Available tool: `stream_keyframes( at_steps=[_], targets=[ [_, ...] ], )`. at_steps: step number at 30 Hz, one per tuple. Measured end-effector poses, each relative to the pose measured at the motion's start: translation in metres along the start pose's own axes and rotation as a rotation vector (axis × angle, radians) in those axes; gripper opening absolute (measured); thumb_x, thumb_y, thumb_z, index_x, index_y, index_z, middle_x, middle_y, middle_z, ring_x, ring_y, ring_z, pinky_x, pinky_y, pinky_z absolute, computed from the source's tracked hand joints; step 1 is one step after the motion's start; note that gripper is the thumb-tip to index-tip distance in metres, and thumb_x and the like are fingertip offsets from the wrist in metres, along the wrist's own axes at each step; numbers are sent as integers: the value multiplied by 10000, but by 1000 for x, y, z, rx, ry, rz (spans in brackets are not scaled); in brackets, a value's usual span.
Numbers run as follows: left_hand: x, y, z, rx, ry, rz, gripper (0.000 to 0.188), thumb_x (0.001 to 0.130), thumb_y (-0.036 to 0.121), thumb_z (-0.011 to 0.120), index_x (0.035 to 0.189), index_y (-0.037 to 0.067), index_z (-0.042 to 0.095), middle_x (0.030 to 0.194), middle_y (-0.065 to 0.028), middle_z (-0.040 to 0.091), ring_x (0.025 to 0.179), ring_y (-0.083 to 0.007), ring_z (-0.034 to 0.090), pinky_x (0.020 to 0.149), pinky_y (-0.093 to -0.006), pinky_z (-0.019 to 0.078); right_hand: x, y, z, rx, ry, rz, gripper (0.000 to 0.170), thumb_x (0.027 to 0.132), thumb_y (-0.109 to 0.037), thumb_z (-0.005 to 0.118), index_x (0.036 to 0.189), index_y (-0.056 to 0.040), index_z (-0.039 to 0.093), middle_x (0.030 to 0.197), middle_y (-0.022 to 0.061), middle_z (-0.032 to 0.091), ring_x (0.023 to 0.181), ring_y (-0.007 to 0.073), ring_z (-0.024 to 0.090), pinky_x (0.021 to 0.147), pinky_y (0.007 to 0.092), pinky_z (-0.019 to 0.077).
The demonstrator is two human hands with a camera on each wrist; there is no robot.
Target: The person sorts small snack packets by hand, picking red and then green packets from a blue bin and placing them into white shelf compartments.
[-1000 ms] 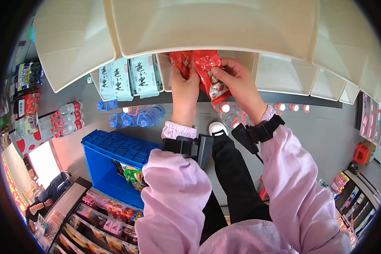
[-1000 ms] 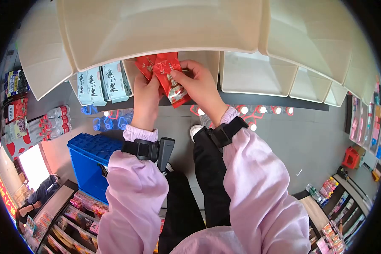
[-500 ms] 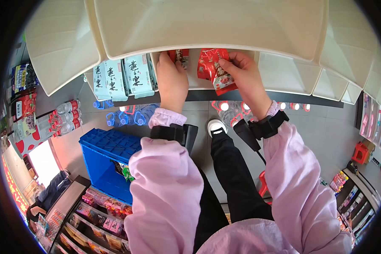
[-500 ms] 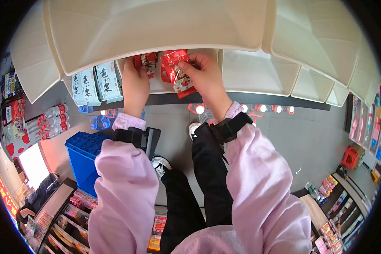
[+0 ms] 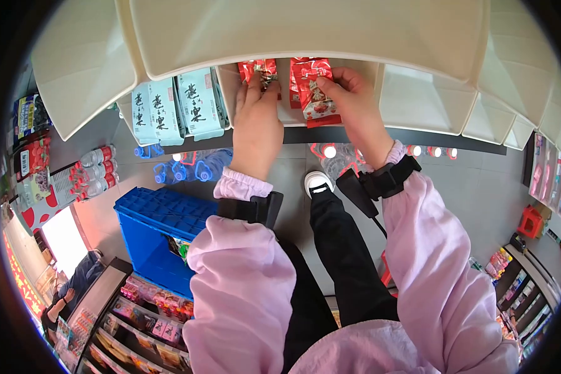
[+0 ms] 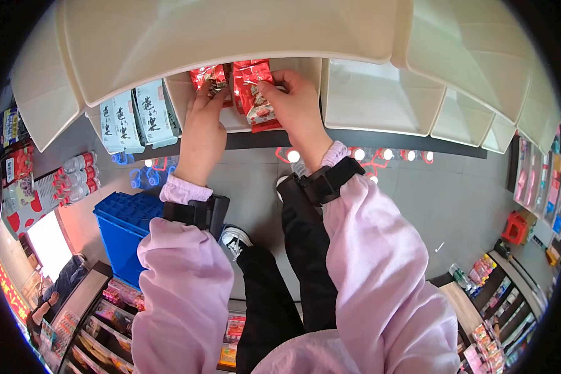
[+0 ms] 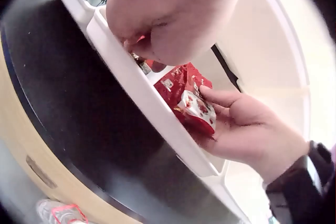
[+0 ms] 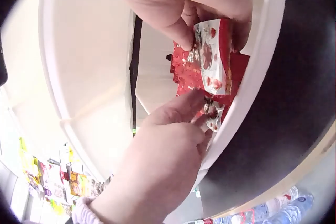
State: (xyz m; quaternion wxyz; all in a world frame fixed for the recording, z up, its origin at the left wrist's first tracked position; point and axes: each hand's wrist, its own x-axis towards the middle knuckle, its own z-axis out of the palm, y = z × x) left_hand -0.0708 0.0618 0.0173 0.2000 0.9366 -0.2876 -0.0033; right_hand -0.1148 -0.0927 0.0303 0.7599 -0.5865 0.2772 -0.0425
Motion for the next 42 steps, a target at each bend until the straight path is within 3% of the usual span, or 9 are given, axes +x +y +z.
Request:
stream_keyframes(
  at_steps=[5,11,14,18,19,25,31,38,42],
  targets=[
    [2,6,-11,-204,171,-205,348,749,14,459,1090,-37,502,1124,-227,485,1015,-314,497,854,-366,415,0,3,0,-55,-18,-61,189,781,-83,577,904,60,555,760,76,600,666,106,564,592,238,457],
    [9,17,-21,-1163,-84,-595,347,891,266,439,1104,-6,479,957,-85,566,815,-147,550,731,-290,448,-16,-4,30,-89,-62,-167,172,774,-93,582,874,45,560,725,70,600,640,110,566,553,240,454],
    [12,25,-25,-1799,124,-557,383,909,352,399,1117,37,464,997,-64,557,849,-165,554,758,-296,444,-16,-4,31,-111,-207,-169,197,786,-107,570,928,27,544,789,57,602,660,110,565,553,246,459],
    [10,15,-34,-2094,29,-626,380,910,362,392,1120,51,444,1045,-53,542,894,-152,556,784,-301,451,-17,-12,31,229,-295,7,236,796,-117,564,981,26,533,857,58,597,727,99,559,611,238,460],
    [8,8,-28,-1993,5,-553,374,921,294,382,1171,19,417,1114,-121,525,1021,-212,524,857,-333,433,-15,-11,28,327,-292,42,245,798,-121,564,992,26,531,873,61,595,746,96,557,628,235,460],
    [11,-17,-16,-1097,13,-499,211,861,51,468,1053,-34,486,1006,-107,584,917,-181,569,768,-284,451,-4,-1,15,59,-152,48,248,804,-134,582,986,33,563,855,65,597,773,101,553,681,227,447],
    [16,-4,-15,-429,71,-392,280,773,6,490,1039,-78,464,884,-218,570,847,-357,565,733,-391,446,6,13,14,84,-71,73,231,803,-115,575,972,42,581,842,73,607,770,121,557,690,240,454],
    [-7,11,-12,-290,251,-238,419,744,-48,445,1159,-69,391,1127,-260,430,977,-403,479,818,-419,412,14,19,15,-22,-154,-16,214,776,-100,576,958,10,601,869,116,620,792,171,584,705,268,457],
    [-10,18,-21,-272,162,-204,457,726,-67,439,1180,-56,395,1142,-261,412,1021,-398,455,855,-407,398,23,24,30,-536,-97,-349,207,735,-115,580,920,-28,616,876,165,605,784,290,586,709,340,460]
  ],
)
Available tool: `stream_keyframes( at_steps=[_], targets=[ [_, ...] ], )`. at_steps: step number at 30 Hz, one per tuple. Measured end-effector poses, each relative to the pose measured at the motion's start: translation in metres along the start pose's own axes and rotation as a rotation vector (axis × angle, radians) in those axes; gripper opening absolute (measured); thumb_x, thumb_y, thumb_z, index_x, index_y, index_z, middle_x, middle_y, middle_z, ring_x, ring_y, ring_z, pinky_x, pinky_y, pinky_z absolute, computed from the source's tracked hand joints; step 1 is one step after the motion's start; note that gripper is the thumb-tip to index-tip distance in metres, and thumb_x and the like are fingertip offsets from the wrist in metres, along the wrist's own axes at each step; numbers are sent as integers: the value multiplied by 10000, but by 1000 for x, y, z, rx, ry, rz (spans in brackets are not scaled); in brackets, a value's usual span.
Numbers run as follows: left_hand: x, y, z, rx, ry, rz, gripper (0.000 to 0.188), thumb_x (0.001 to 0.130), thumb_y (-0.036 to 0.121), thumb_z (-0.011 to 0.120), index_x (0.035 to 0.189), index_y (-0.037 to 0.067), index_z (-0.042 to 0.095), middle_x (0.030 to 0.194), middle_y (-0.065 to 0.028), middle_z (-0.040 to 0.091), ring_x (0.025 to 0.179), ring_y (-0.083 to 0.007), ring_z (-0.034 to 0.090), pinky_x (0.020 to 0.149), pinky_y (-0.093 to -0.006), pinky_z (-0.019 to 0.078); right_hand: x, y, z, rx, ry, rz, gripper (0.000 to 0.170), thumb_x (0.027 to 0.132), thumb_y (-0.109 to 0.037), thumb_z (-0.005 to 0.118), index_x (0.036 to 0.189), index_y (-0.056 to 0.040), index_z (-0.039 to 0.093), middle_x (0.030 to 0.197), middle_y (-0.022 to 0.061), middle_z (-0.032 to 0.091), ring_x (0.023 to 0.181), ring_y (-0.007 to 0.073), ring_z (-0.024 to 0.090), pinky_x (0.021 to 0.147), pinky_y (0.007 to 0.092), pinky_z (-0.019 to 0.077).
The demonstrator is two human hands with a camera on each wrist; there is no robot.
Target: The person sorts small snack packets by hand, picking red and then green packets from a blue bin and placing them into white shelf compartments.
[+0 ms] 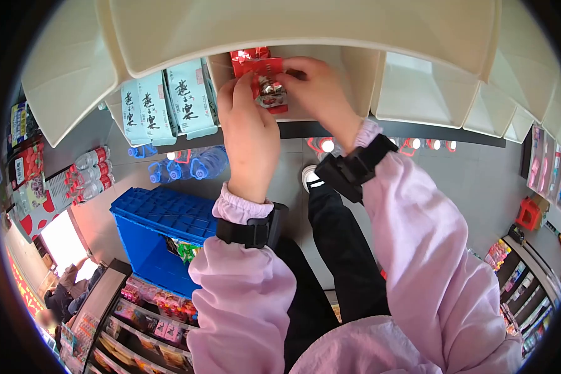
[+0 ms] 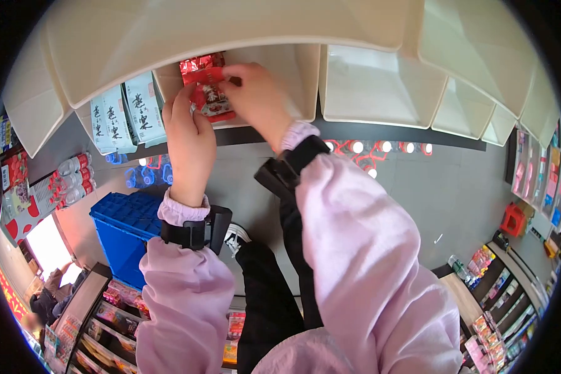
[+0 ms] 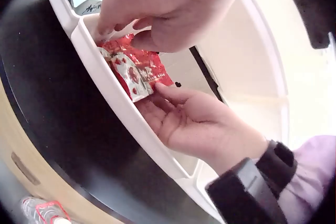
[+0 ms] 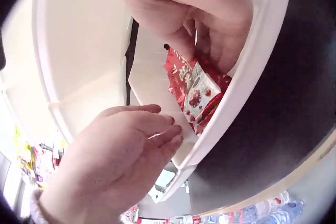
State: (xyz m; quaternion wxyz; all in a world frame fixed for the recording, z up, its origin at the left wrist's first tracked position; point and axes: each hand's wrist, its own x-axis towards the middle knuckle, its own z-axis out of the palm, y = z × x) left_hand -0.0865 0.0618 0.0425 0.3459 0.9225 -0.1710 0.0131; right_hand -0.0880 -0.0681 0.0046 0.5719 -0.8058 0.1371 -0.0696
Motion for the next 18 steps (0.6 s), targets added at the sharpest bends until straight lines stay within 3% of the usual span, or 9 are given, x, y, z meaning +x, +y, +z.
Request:
stream_keyframes(
  at_steps=[2,9,11,13,18],
  targets=[
    [-2,-3,1,46,-26,-1,472,718,-72,442,1187,-48,398,1148,-263,406,1038,-398,446,867,-401,393,3,0,14,-119,63,-136,192,721,-123,577,889,-43,624,875,177,595,771,338,575,704,373,458],
    [-14,4,1,155,-23,-21,485,693,-78,457,1174,-91,396,1186,-291,361,1104,-419,380,938,-412,334,-10,-12,13,120,-90,41,303,705,-9,541,999,54,502,833,203,581,820,311,577,711,365,464],
    [-18,9,-2,150,-62,-21,480,684,-67,475,1152,-129,392,1199,-298,348,1125,-425,351,955,-424,313,-15,-11,13,43,-38,-9,302,710,-10,529,1005,50,506,843,209,582,814,319,579,719,367,465],
    [-22,4,2,151,-78,-24,495,674,-79,459,1165,-103,395,1201,-298,349,1117,-425,361,944,-421,323,-19,-5,18,19,-13,-35,316,729,-24,490,1036,49,499,884,226,579,823,346,570,732,375,460],
    [-16,1,0,117,-94,-29,429,722,-14,462,1122,-154,395,1173,-321,368,1096,-428,377,933,-422,336,-19,-4,28,29,-161,-51,330,754,-63,449,1061,51,488,928,242,563,849,382,547,730,397,440]
  ],
)
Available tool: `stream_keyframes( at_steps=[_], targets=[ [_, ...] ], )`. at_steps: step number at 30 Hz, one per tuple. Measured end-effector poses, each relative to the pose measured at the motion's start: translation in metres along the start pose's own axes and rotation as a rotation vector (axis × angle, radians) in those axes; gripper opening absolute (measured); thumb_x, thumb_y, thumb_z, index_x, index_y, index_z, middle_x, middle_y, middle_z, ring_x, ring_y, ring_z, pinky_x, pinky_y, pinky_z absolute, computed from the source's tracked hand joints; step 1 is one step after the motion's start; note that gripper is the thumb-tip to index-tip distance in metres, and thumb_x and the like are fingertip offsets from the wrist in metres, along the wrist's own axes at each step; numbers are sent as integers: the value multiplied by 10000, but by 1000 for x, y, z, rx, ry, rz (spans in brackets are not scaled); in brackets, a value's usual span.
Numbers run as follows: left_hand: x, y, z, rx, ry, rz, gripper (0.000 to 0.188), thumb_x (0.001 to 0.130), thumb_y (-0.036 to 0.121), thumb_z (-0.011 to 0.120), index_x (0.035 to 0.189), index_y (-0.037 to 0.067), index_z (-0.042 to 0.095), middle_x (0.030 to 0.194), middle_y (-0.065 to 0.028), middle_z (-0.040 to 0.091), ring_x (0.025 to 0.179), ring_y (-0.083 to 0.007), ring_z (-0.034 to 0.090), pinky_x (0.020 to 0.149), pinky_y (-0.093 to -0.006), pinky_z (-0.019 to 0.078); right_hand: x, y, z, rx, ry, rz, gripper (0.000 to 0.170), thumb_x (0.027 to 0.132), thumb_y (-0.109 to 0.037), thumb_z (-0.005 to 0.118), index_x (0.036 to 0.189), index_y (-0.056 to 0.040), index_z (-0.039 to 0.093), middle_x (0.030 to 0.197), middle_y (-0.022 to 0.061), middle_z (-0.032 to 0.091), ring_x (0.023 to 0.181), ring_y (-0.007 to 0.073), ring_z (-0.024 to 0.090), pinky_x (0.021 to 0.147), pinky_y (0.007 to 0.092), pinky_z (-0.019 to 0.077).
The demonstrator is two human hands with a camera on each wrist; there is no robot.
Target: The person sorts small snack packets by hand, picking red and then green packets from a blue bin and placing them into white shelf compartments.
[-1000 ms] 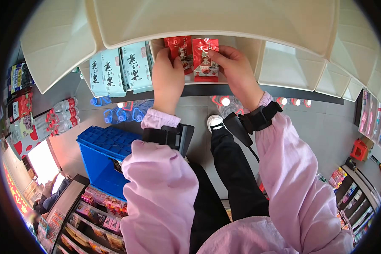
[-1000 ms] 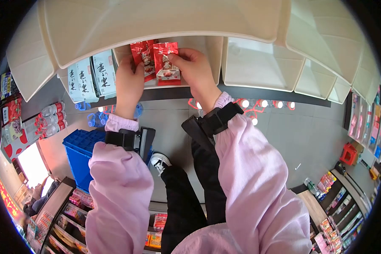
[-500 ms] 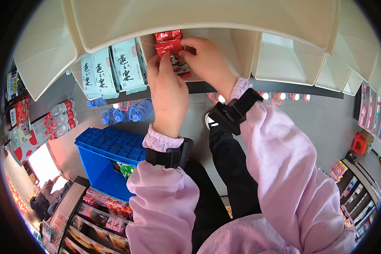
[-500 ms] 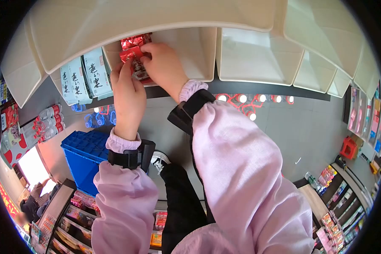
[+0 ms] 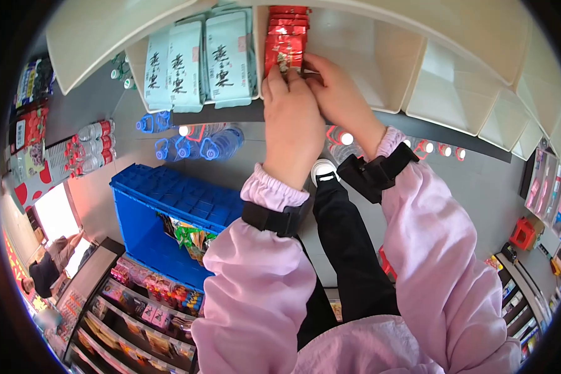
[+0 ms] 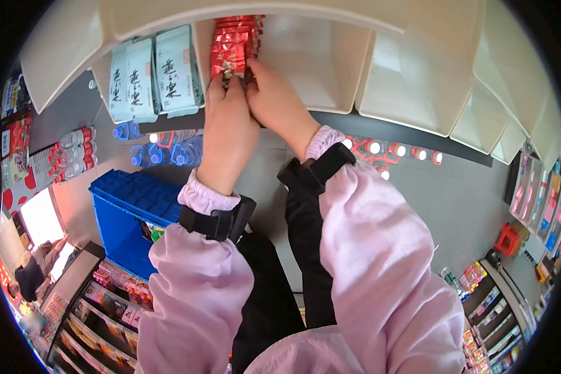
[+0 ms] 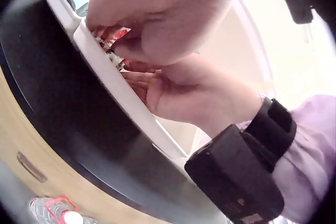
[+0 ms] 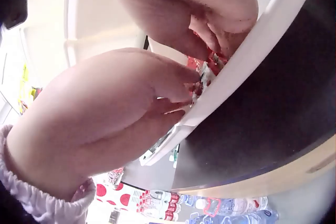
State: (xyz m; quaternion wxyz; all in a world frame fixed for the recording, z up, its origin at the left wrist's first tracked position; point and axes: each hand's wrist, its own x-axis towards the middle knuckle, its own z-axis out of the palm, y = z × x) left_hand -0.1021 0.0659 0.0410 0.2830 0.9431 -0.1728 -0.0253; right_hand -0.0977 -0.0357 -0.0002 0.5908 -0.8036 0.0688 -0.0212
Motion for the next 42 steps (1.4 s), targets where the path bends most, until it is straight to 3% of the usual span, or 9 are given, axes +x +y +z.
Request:
stream_keyframes(
  at_steps=[6,10,14,18,21,28,29,37,42],
  targets=[
    [-13,-2,-4,-121,74,62,457,722,13,486,1143,-131,382,1193,-320,357,1100,-430,380,947,-429,325,-8,-13,-5,-156,53,37,365,777,-74,467,1125,36,452,1031,229,539,937,341,546,781,358,452],
    [-65,3,-43,-456,94,-50,478,673,-55,511,1139,-64,406,1198,-280,367,1116,-436,361,950,-423,321,-49,-45,-7,-30,51,51,412,801,4,494,1200,-1,392,1197,130,452,1016,226,519,781,287,462],
    [-151,-17,-83,-557,77,-263,427,681,-111,432,1089,6,478,1189,-216,408,1032,-377,468,843,-365,413,-123,-73,15,-93,-92,138,395,811,17,474,1199,-12,409,1170,111,484,1005,173,516,768,249,438],
    [-245,-63,-108,-517,80,-505,374,698,-105,433,1026,47,528,1121,-171,472,885,-312,528,727,-306,434,-196,-84,67,-117,-337,255,383,795,38,467,1172,-10,420,1107,123,497,965,196,533,778,275,441],
    [-316,-103,-122,-434,94,-674,329,693,-73,458,997,32,534,1093,-179,491,961,-354,505,805,-368,430,-235,-93,120,-116,-536,250,389,765,38,493,1145,-4,421,1077,131,496,901,217,555,769,296,443],
    [-447,-188,-147,-451,270,-1017,218,750,-64,437,930,-20,552,922,-161,557,853,-277,560,765,-326,441,-281,-114,255,-222,-1001,124,356,749,-26,522,1094,5,439,1040,183,509,902,329,534,779,385,431],
    [-465,-202,-144,-498,306,-1081,215,759,-61,435,933,-19,553,921,-157,557,836,-263,569,755,-318,444,-287,-110,273,-276,-1046,81,336,766,-31,528,1089,-1,442,1049,164,521,905,288,552,771,339,445],
    [-556,-309,-131,-724,573,-1351,178,826,-1,413,937,-35,548,819,-111,599,733,-163,580,660,-267,466,-319,-63,403,-444,-1283,-17,205,729,-67,508,925,-12,540,913,170,574,864,332,545,763,403,437],
    [-589,-354,-94,-768,597,-1425,181,828,11,412,934,-33,552,818,-120,601,737,-172,585,675,-277,471,-341,-11,459,-540,-1356,123,193,730,-82,500,898,-3,552,872,188,580,835,347,552,734,418,438]
  ],
)
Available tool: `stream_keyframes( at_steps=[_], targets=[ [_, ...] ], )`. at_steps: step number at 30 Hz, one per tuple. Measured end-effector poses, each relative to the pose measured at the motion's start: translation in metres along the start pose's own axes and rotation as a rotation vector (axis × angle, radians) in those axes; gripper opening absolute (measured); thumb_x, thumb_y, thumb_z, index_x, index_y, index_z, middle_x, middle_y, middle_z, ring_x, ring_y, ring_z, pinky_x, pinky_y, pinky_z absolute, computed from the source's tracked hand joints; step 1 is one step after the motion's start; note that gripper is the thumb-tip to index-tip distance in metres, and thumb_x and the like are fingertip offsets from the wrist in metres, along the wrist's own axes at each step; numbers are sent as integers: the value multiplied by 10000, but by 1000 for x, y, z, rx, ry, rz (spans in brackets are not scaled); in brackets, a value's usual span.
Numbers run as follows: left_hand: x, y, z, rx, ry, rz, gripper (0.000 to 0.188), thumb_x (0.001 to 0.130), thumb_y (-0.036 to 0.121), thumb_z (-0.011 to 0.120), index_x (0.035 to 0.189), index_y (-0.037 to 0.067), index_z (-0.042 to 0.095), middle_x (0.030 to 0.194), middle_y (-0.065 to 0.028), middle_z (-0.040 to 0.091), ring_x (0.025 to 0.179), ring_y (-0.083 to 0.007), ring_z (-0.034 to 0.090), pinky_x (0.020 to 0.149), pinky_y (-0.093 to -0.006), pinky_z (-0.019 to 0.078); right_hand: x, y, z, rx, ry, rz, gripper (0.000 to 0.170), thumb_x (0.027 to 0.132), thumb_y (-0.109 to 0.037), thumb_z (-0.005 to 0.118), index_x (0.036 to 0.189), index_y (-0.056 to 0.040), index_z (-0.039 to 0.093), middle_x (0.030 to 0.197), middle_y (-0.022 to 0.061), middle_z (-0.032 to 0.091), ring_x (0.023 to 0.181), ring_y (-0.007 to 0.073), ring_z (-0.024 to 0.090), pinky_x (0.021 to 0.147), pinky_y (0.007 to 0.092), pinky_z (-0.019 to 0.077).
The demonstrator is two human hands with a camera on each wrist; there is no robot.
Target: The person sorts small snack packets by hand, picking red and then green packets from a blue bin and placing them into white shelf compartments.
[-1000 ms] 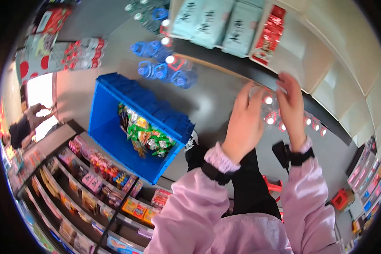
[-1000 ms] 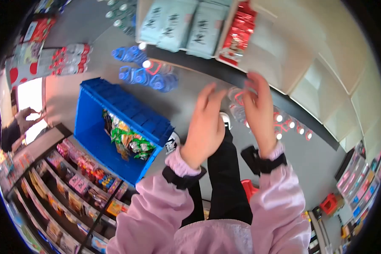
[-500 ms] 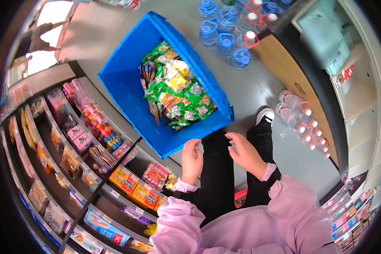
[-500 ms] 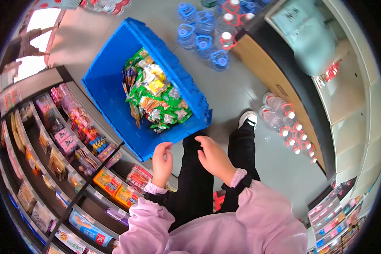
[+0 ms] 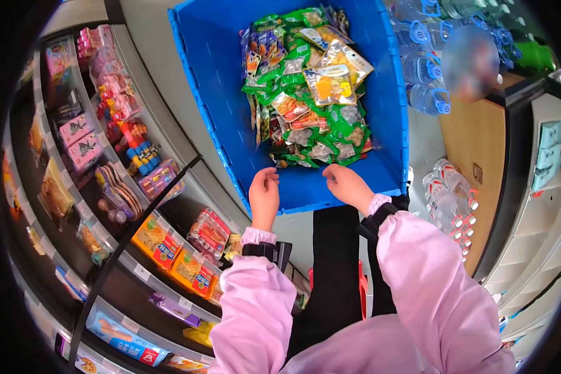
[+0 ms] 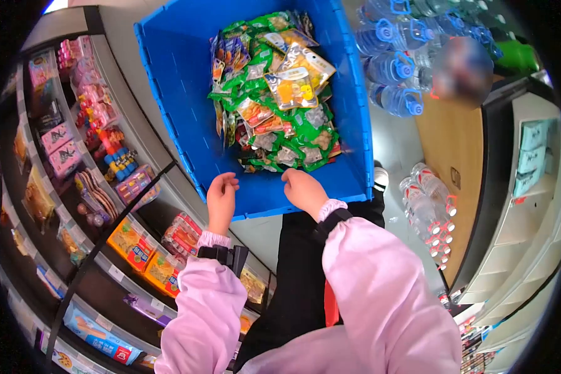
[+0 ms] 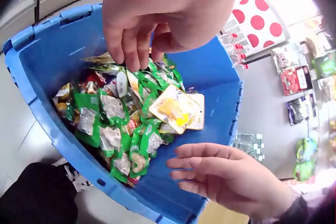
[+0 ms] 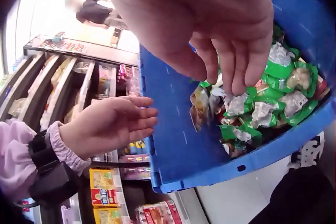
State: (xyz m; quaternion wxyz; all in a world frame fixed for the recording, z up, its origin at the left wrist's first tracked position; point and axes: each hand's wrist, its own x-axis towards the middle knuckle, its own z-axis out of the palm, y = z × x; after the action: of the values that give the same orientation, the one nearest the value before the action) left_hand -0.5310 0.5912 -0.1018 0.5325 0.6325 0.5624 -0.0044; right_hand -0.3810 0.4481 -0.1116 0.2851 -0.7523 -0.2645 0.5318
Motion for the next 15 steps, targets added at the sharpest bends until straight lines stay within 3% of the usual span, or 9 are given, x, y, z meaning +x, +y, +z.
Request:
stream_keyframes(
  at_steps=[4,6,7,8,11,14,15],
  targets=[
    [56,-68,20,77,-33,-18,242,849,23,420,1055,-36,532,919,-115,599,835,-163,568,732,-269,459,48,15,34,-162,-30,-41,192,738,-78,486,901,-1,551,871,191,580,809,351,558,724,424,439],
    [79,-87,36,96,13,-67,287,834,16,434,1102,-47,515,956,-121,600,875,-184,565,779,-273,440,69,19,53,-160,160,-290,190,741,-72,474,904,-11,550,870,172,577,836,336,554,720,419,445],
    [91,-103,44,73,41,-124,312,819,21,454,1117,-59,505,972,-126,599,891,-200,565,805,-266,426,84,16,57,-221,149,-402,194,741,-75,472,910,-18,549,877,158,574,856,323,550,718,407,451],
    [101,-115,53,88,98,-123,288,774,-3,433,1031,-71,545,1007,-212,589,937,-285,578,814,-320,438,98,14,61,-278,138,-513,199,741,-78,469,916,-25,547,884,144,571,877,310,546,716,395,457],
    [122,-132,64,-28,96,-160,236,760,20,448,929,-81,579,884,-217,616,820,-300,606,725,-333,450,135,21,81,-306,90,-573,190,731,-96,481,888,-34,568,901,122,566,902,280,539,727,366,468],
    [145,-159,64,195,117,-67,199,760,98,512,829,-79,574,774,-210,605,731,-276,601,661,-353,450,158,27,84,-471,-122,-524,231,732,-50,466,945,-5,541,989,144,537,965,285,511,827,345,433],
    [148,-159,64,209,83,-133,208,762,109,523,840,-77,572,781,-207,606,734,-275,601,660,-352,452,165,33,86,-539,-99,-577,259,732,-57,477,983,-10,525,1005,130,532,959,268,528,768,336,470]
  ],
)
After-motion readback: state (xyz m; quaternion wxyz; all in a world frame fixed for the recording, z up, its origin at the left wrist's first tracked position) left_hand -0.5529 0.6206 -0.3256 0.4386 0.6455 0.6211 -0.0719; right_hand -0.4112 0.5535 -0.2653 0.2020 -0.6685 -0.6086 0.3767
